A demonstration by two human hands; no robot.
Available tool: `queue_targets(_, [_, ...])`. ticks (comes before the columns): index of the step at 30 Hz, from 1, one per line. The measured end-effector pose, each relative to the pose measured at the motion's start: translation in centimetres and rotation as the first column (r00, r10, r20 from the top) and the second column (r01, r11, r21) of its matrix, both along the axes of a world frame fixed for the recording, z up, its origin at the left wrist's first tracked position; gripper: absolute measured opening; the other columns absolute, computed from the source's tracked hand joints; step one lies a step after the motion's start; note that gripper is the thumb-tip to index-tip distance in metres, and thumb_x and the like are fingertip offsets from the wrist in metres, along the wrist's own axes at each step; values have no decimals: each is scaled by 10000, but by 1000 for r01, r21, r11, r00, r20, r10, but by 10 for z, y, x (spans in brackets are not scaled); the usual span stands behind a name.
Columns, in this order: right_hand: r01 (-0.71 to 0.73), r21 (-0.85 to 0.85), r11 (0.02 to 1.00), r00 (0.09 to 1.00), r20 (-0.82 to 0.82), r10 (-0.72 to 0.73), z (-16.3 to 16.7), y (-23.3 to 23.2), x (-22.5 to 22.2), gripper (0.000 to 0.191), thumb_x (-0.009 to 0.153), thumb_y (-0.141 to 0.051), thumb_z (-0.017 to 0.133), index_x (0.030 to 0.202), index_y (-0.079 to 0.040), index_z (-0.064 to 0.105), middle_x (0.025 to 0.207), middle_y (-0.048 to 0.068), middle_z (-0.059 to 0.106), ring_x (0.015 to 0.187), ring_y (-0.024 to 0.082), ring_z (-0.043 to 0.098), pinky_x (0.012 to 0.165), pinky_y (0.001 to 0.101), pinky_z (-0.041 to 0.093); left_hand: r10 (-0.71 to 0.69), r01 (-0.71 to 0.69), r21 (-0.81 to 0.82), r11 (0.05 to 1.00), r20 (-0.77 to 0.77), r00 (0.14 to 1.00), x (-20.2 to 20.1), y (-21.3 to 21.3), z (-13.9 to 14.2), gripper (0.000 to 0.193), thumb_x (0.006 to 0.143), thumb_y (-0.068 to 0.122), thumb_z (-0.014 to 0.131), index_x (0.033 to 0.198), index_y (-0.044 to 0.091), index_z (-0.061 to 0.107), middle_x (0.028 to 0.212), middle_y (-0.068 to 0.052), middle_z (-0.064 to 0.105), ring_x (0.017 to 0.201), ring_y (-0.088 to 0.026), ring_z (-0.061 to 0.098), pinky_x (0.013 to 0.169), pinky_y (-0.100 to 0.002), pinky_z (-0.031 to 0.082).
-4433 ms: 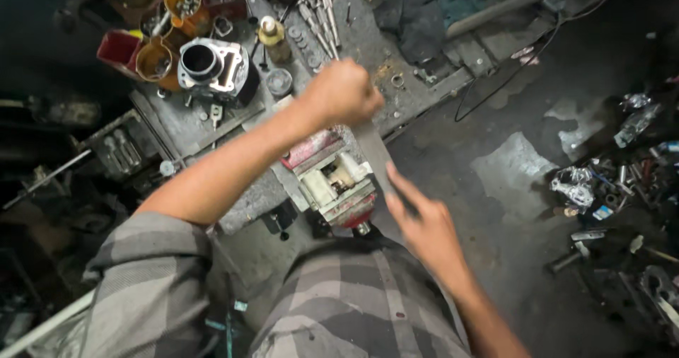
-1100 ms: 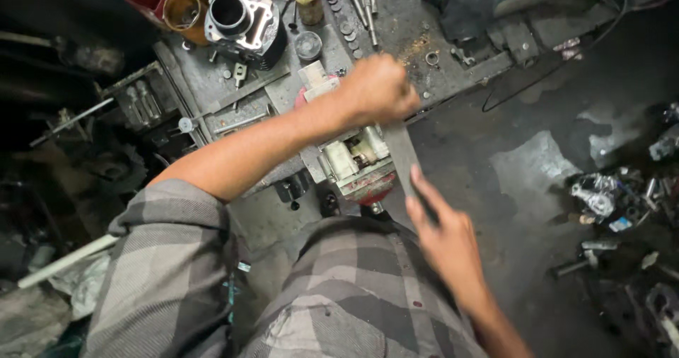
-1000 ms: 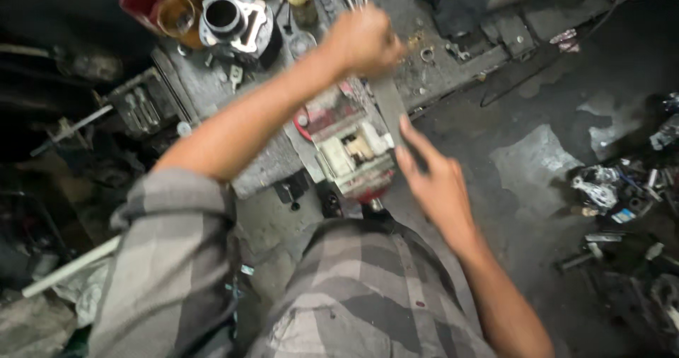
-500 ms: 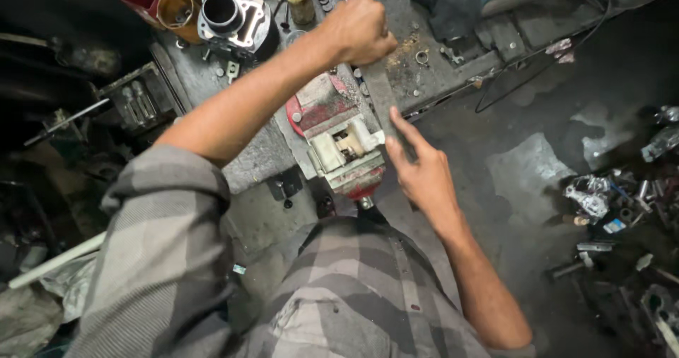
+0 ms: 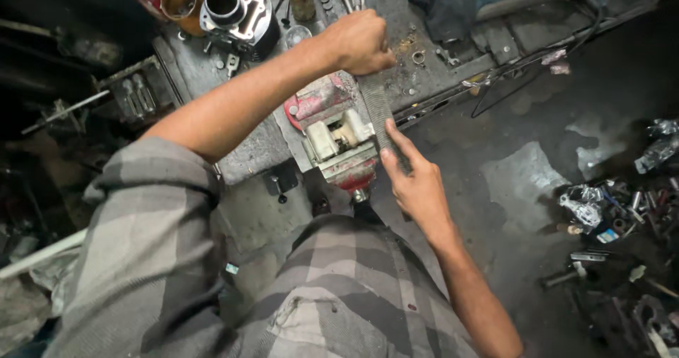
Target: The person files a metal component clamped in a bench vise, using a flat file with both hands in repeated strokes. They briefly reposition the part in the vise, continue filing, then unclamp the part and hold and turn it in their hands.
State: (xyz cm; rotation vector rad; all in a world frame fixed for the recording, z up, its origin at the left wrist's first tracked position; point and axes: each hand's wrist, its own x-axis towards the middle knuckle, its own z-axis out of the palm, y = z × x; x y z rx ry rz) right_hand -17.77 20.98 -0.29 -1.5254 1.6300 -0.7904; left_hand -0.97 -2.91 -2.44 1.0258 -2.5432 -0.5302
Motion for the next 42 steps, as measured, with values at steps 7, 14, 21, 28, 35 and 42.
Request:
queue_targets(7, [82, -127, 989, 987, 146, -63, -48, 75, -49, 499, 1020, -197, 675, 1500, -115, 564, 1382, 73, 688, 856, 72, 536, 727, 275, 475, -127, 104, -99, 990, -263, 956, 17, 56, 35, 369, 996, 342, 690, 1092, -12, 730, 979, -215, 741, 850, -331, 720, 735, -460, 565])
queue_targets(14, [540, 325, 776, 779, 155, -607, -134, 193, -91, 670, 900, -215, 775, 1532, -182, 557, 784, -5, 579, 558, 51, 410, 492, 253, 383, 248, 64, 446, 893, -605, 756, 52, 134, -2, 325, 1094, 295, 586, 1322, 82, 676, 1254, -55, 719, 1152, -140, 672, 992, -312, 542])
queue_targets(21, [639, 514, 572, 613, 109, -783, -161, 270, -84, 719, 846, -158, 762, 1525, -241, 543, 602, -44, 436, 499, 75, 383, 459, 277, 309, 275, 231, 630, 742, -600, 751, 53, 153, -19, 537, 943, 9, 594, 1474, 75, 545, 1339, -71, 699, 1067, -125, 641, 957, -283, 551])
queue_targets(28, [552, 443, 706, 692, 229, -684, -160, 263, -78, 693, 857, -149, 750, 1515, -208, 544, 680, -72, 517, 518, 50, 400, 468, 253, 344, 251, 285, 609, 740, -643, 724, 53, 153, -19, 753, 749, -152, 400, 1465, 46, 527, 1391, -87, 678, 1207, -128, 645, 1012, -261, 532])
queue_targets(35, [392, 327, 860, 799, 341, -495, -123, 202, -70, 637, 937, -156, 703, 1555, -174, 550, 760, 13, 538, 530, 62, 419, 471, 240, 361, 274, 171, 599, 782, -577, 770, 52, 155, -13, 730, 754, -131, 423, 1446, 70, 543, 1365, -54, 697, 1149, -116, 642, 925, -247, 519])
queue_targets(42, [126, -86, 988, 936, 341, -89, -62, 110, -46, 605, 962, -109, 683, 1535, -51, 498, 1495, 108, 600, 980, 122, 593, 741, 270, 469, 230, 133, 534, 835, -557, 798, 53, 155, -8, 387, 1089, 205, 503, 1448, 66, 542, 1318, -50, 725, 1216, -133, 617, 1039, -285, 481])
